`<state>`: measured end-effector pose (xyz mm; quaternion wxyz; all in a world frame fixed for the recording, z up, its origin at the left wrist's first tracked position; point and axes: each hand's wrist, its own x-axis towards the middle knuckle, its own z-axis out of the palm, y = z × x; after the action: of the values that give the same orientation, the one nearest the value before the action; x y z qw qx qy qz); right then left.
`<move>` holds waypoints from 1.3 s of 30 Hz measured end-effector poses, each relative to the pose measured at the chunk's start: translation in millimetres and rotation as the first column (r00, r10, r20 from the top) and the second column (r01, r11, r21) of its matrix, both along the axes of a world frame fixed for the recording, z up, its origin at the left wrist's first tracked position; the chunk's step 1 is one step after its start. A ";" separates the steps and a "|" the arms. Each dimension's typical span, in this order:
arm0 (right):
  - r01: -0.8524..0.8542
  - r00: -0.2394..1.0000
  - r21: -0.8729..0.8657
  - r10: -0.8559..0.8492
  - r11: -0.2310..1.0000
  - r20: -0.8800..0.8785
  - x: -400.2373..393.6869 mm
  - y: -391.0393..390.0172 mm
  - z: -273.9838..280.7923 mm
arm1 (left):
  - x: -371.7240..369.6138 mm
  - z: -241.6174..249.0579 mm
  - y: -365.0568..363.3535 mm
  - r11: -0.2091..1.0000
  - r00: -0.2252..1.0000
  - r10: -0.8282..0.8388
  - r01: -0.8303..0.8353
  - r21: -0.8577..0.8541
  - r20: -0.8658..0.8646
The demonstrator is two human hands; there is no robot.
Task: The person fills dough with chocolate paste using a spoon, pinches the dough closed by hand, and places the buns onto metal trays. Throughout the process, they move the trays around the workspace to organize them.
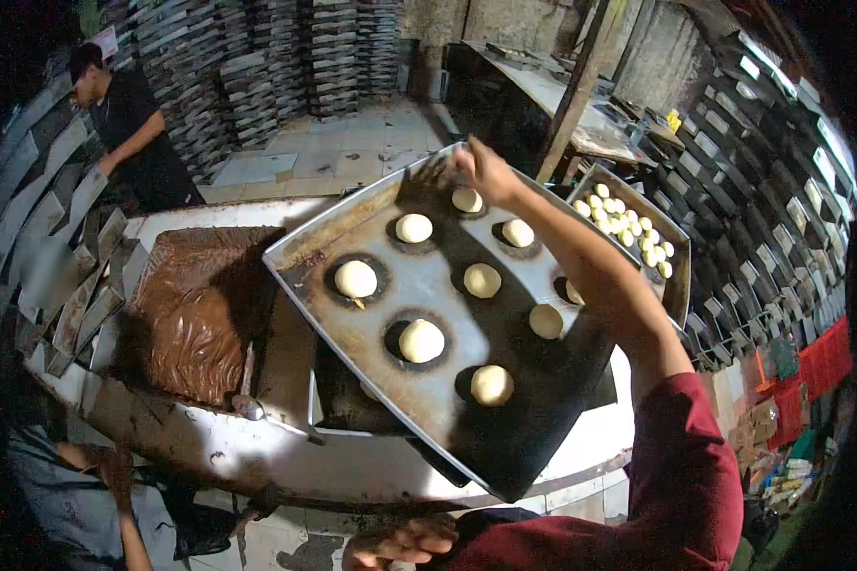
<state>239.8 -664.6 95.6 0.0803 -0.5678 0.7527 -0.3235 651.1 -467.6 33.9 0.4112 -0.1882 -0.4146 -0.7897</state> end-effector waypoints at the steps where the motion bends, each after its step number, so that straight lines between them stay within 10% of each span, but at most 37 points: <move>1: 0.071 0.937 -0.259 -0.154 0.963 -0.312 -5.6 -4.3 -9.6 | -2.3 2.0 2.6 0.999 1.000 0.005 -0.005 -0.031 0.005; 6: -0.128 0.930 0.193 0.185 0.973 -0.317 -10.6 8.5 -50.6 | -43.6 13.2 56.8 0.986 0.999 -0.044 0.047 -0.163 0.023; 10: -0.205 0.968 -0.486 0.250 0.850 0.028 -21.9 92.1 62.6 | -99.4 -7.8 133.5 0.934 0.981 -0.177 0.192 -0.302 0.079; 12: -0.353 0.931 -0.475 0.253 0.806 -0.262 -29.3 200.8 93.3 | -124.8 -77.3 166.8 0.829 0.924 -0.366 0.376 -0.413 0.107; 14: -0.399 0.908 -0.534 0.238 0.745 -0.346 -30.6 335.7 80.0 | -155.4 -75.8 232.3 0.960 0.845 -0.079 0.208 -0.190 0.529; 17: -0.053 0.982 -0.577 -0.063 0.815 -0.179 -67.6 559.5 -33.2 | -244.5 -84.3 299.3 0.994 0.647 -0.038 0.100 -0.036 0.761; 18: 0.398 0.884 -0.669 -0.069 0.628 0.462 -61.6 610.6 -75.0 | -272.8 -85.9 317.4 0.995 0.627 -0.070 0.100 0.008 0.776; 19: 0.628 0.704 -0.485 -0.179 0.608 0.688 -78.8 667.5 -126.8 | -297.9 -82.0 328.4 0.944 0.579 0.192 0.111 -0.310 0.793; 21: 0.872 0.269 0.129 -0.682 0.473 0.680 -82.4 778.4 -262.0 | -349.5 -96.1 345.0 0.714 0.535 0.563 0.071 -0.697 0.631; 23: 0.895 0.007 0.240 -0.552 0.375 0.834 -50.1 846.2 -353.0 | -400.1 -141.9 357.7 0.475 0.404 0.787 0.086 -0.876 0.466; 26: 0.922 -0.061 0.211 -0.417 0.325 0.907 -38.6 875.6 -384.5 | -441.2 -185.3 362.7 0.120 0.223 0.959 0.235 -0.964 0.174; 30: 0.862 -0.033 0.278 -0.500 0.424 0.866 -132.5 886.3 -371.4 | -465.0 -178.6 358.6 0.238 0.048 0.964 0.289 -0.927 0.263; 32: 0.798 -0.036 0.331 -0.510 0.503 0.859 -202.4 877.2 -377.7 | -468.1 -204.9 358.3 0.311 0.188 0.939 -0.100 -0.945 0.289; 34: 0.699 -0.025 0.384 -0.515 0.604 0.857 -284.8 863.2 -398.2 | -468.2 -180.2 359.5 0.120 -0.030 0.993 0.363 -0.924 0.118; 37: 0.540 0.025 0.489 -0.594 0.685 0.804 -456.4 830.9 -481.2 | -467.5 -209.9 352.7 0.312 -0.357 0.928 0.591 -0.744 0.106; 38: 0.506 0.099 0.460 -0.579 0.730 0.809 -506.9 815.8 -497.2 | -441.2 -218.5 346.6 0.144 -0.260 0.964 0.700 -0.700 -0.062; 39: 0.377 -0.204 0.608 -0.577 0.699 0.791 -564.7 796.4 -511.4 | -423.2 -226.5 350.8 -0.030 -0.133 0.967 0.785 -0.619 -0.215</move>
<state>-324.9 131.7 -415.8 0.4783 0.1554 0.6573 -0.5613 227.9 -116.8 -192.6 -0.0927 0.3797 -0.9071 0.1565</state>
